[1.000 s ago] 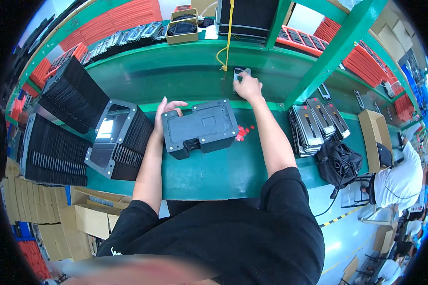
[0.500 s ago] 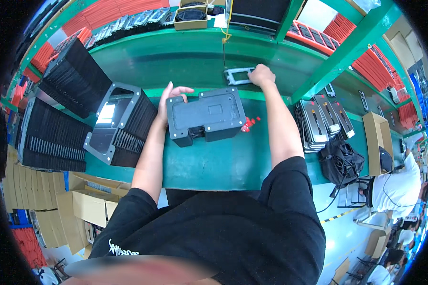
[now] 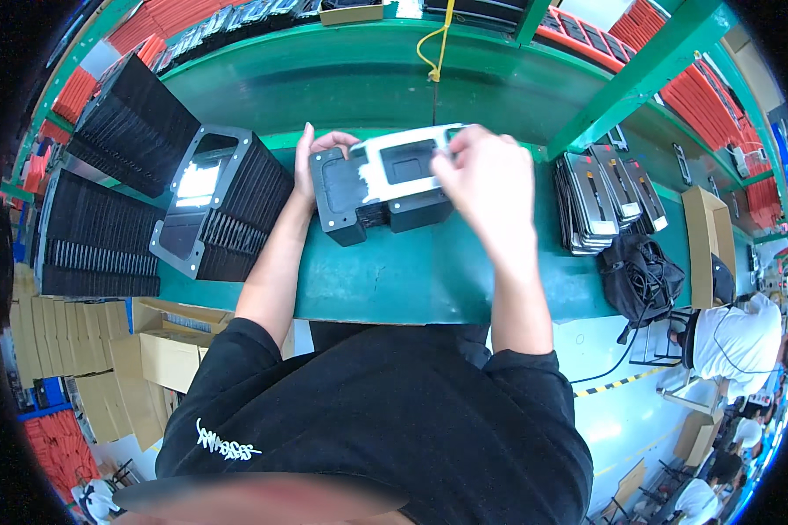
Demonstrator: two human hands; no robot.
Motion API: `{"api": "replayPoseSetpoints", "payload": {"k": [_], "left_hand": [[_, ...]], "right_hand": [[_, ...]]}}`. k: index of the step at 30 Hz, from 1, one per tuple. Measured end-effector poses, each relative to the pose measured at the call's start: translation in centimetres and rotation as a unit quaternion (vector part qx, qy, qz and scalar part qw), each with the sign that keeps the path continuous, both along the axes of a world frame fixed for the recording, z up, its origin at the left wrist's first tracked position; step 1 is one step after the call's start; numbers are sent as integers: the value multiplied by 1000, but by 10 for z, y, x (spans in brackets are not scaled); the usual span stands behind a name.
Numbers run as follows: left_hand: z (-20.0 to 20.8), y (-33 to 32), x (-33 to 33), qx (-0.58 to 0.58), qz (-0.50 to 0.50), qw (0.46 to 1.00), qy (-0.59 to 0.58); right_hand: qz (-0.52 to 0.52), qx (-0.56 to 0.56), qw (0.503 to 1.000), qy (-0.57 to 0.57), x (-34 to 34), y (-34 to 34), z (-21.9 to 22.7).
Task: Assembling various components of an electronic device on a production line.
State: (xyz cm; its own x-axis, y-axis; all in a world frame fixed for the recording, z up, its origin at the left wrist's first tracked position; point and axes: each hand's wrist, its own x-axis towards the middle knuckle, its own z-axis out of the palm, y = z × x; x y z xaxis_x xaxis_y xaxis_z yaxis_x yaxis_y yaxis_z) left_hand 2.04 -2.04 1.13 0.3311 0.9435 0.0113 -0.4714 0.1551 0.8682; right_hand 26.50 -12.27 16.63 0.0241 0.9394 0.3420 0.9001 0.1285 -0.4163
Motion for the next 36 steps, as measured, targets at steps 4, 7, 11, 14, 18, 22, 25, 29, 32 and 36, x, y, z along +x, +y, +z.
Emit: {"api": "replayPoseSetpoints", "payload": {"k": [4,7,11,14,18,22,25,29,32,36], "left_hand": [[-2,3,2,26,-8,999,38],[-1,5,3,19,-13,999,38],[0,3,1,18,-10,998,51],[2,1,2,23,-1,998,64],[3,2,2,27,4,997,73],[1,2,0,28,-9,997,65],[3,2,1,30,-6,997,67],[4,1,2,25,-5,997,78],[-1,2,-3,30,-4,997,70],[-3,7,2,20,-10,998,64]], "right_hand": [[45,41,995,-82,-29,5,-28],[14,40,994,-96,-35,7,-30],[-27,61,989,-130,-44,1,-34],[-44,77,986,-143,-49,-2,-36],[-53,87,984,-147,-49,-3,-35],[-52,85,982,-159,-49,-2,-33],[-50,78,982,-167,-49,-1,-35],[-34,84,988,-126,-44,-4,-35],[24,142,984,-105,-41,-15,-14],[92,142,978,-120,-33,-15,-29]]}}
